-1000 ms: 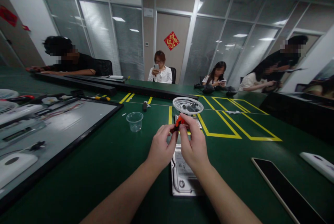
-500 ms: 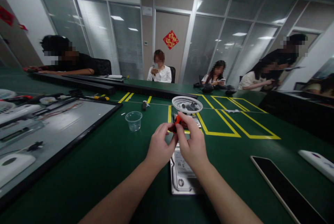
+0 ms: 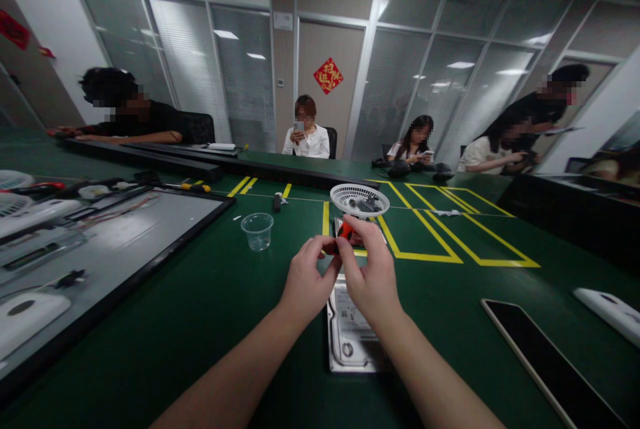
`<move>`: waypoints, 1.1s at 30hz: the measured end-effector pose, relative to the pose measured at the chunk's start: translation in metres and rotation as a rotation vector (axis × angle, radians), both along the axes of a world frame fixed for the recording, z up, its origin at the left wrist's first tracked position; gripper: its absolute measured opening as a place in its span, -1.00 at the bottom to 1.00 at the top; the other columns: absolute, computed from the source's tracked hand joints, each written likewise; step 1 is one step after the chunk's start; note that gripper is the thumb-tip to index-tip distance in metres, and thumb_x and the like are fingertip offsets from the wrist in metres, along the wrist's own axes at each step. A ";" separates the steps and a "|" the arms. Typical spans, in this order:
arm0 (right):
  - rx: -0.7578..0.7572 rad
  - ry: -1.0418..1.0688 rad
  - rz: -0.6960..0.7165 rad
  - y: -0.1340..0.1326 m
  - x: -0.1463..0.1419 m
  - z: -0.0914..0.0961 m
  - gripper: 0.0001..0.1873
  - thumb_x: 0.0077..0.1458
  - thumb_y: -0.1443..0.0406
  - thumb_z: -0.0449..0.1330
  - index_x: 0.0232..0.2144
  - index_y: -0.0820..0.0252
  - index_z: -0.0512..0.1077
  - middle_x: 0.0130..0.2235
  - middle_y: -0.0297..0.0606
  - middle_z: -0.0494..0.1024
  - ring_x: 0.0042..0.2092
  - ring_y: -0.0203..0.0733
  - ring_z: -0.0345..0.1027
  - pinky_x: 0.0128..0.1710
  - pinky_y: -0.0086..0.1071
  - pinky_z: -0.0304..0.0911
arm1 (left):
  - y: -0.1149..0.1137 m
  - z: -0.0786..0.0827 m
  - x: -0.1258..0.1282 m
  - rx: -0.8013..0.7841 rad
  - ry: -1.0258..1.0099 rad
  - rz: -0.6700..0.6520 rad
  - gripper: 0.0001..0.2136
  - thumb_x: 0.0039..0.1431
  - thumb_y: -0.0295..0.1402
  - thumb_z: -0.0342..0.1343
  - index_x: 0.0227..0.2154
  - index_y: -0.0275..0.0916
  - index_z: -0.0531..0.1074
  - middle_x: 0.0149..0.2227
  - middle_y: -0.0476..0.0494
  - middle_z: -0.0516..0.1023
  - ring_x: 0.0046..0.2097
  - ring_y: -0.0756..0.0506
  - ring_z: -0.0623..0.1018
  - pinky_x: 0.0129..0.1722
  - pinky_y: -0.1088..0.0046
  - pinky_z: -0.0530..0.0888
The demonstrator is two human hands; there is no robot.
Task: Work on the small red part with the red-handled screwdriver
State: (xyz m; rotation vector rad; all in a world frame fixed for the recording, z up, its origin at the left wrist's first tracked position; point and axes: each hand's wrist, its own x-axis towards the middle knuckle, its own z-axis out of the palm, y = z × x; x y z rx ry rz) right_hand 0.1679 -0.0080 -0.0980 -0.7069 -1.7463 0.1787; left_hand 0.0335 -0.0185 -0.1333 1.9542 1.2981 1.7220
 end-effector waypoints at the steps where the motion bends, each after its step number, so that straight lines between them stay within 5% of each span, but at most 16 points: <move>1: -0.013 0.007 0.007 0.000 0.000 0.000 -0.61 0.39 0.35 0.13 0.21 -0.02 0.40 0.09 -0.13 0.55 0.09 -0.04 0.48 0.08 -0.08 0.45 | 0.000 0.000 0.000 0.001 -0.003 -0.015 -0.85 0.29 -0.49 0.16 -0.12 -0.17 0.51 -0.18 -0.09 0.62 -0.14 -0.11 0.59 -0.13 0.38 0.47; 11: -0.136 0.088 0.044 0.008 0.003 -0.007 -0.63 0.39 0.27 0.17 0.20 -0.05 0.43 0.13 -0.15 0.57 0.06 -0.02 0.50 0.08 -0.04 0.44 | 0.006 -0.004 -0.002 -0.090 -0.084 -0.092 -0.87 0.29 -0.39 0.22 -0.12 -0.18 0.57 -0.17 -0.12 0.68 -0.12 -0.13 0.63 -0.12 0.35 0.49; 18: -0.284 0.209 0.213 0.012 0.002 -0.007 -0.61 0.44 0.22 0.09 0.24 -0.07 0.41 0.15 -0.16 0.57 0.08 -0.05 0.53 0.16 -0.01 0.43 | 0.013 -0.009 -0.003 -0.162 -0.215 -0.181 -0.80 0.30 -0.37 0.20 -0.04 -0.19 0.57 -0.05 -0.17 0.68 -0.05 -0.14 0.63 -0.07 0.33 0.51; 23: -0.262 0.208 0.170 0.013 0.002 -0.007 -0.62 0.35 0.22 0.22 0.19 -0.01 0.45 0.13 -0.12 0.58 0.07 -0.01 0.53 0.13 -0.02 0.45 | 0.011 -0.004 -0.003 -0.125 -0.215 -0.157 -0.87 0.27 -0.35 0.24 -0.14 -0.20 0.56 -0.14 -0.13 0.68 -0.10 -0.12 0.63 -0.12 0.38 0.51; 29: -0.289 0.210 0.233 0.014 0.003 -0.008 -0.58 0.43 0.23 0.10 0.27 -0.03 0.39 0.20 -0.13 0.55 0.19 -0.01 0.49 0.24 0.04 0.40 | 0.011 -0.004 -0.003 -0.134 -0.218 -0.164 -0.86 0.34 -0.36 0.18 -0.11 -0.19 0.58 -0.10 -0.15 0.69 -0.08 -0.13 0.64 -0.07 0.35 0.53; 33: -0.270 0.216 0.208 0.013 0.001 -0.007 -0.61 0.35 0.25 0.21 0.20 0.00 0.44 0.10 -0.13 0.60 0.06 -0.04 0.55 0.13 -0.03 0.48 | 0.010 -0.003 -0.003 -0.106 -0.207 -0.139 -0.84 0.26 -0.39 0.25 -0.10 -0.21 0.56 -0.13 -0.14 0.68 -0.08 -0.13 0.63 -0.11 0.38 0.52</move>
